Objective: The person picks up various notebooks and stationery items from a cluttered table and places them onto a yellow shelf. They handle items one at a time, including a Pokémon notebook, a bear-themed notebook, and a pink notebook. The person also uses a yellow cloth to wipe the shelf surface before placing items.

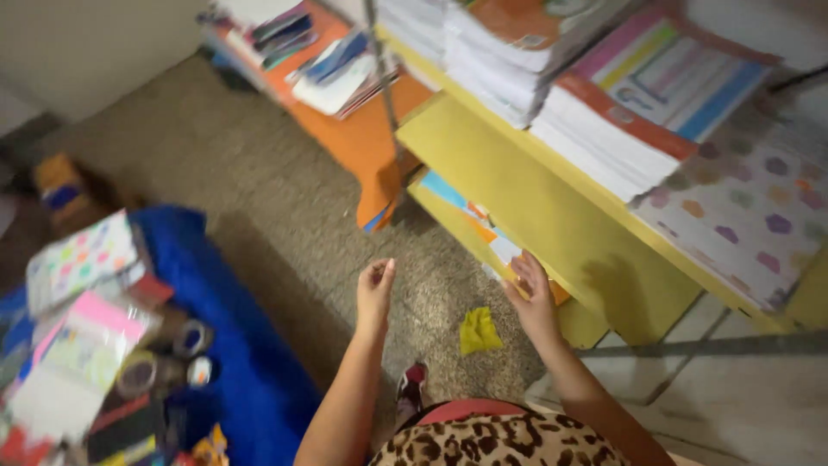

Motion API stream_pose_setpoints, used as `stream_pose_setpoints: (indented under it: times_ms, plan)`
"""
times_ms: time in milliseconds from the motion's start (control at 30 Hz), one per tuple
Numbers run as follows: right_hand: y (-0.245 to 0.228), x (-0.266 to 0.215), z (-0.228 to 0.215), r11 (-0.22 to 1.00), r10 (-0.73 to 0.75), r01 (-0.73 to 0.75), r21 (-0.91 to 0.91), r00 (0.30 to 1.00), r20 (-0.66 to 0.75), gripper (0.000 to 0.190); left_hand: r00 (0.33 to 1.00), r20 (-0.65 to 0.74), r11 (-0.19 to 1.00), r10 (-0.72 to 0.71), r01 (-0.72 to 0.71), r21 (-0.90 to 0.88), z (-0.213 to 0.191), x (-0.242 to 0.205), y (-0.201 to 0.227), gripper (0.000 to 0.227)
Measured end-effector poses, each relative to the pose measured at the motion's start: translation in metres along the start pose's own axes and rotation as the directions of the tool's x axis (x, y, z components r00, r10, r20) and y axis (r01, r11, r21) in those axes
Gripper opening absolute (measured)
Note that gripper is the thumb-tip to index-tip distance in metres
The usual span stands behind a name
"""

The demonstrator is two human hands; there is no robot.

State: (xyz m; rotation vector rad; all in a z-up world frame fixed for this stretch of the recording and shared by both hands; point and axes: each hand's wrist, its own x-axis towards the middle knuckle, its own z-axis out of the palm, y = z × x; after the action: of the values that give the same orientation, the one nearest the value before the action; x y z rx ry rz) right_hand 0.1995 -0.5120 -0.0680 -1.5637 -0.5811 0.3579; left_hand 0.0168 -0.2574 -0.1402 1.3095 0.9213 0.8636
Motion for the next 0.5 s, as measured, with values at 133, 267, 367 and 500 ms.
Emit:
stream_pose_setpoints:
  times_ms: [133, 267, 367, 500]
  plan:
    - [0.000, 0.000, 0.012, 0.999, -0.043, 0.042, 0.015, 0.995, 0.093, 0.083, 0.991, -0.124, 0.998, 0.056, -0.058, -0.013, -0.023, -0.058, 0.035, 0.034]
    - [0.002, -0.011, 0.027, 0.998, -0.062, 0.058, 0.028, 0.982, 0.176, 0.083, 0.970, -0.243, 0.997, 0.033, -0.014, 0.080, -0.059, -0.088, 0.037, 0.049]
    - [-0.011, -0.028, 0.037, 0.998, -0.063, 0.059, 0.025, 0.976, 0.207, 0.083, 0.962, -0.273, 0.996, 0.029, -0.005, 0.088, -0.081, -0.096, 0.034, 0.053]
    - [-0.002, -0.034, 0.049, 0.997, -0.071, 0.067, 0.025, 0.973, 0.218, 0.085, 0.960, -0.277, 0.996, 0.047, -0.024, 0.086, -0.088, -0.105, 0.068, 0.056]
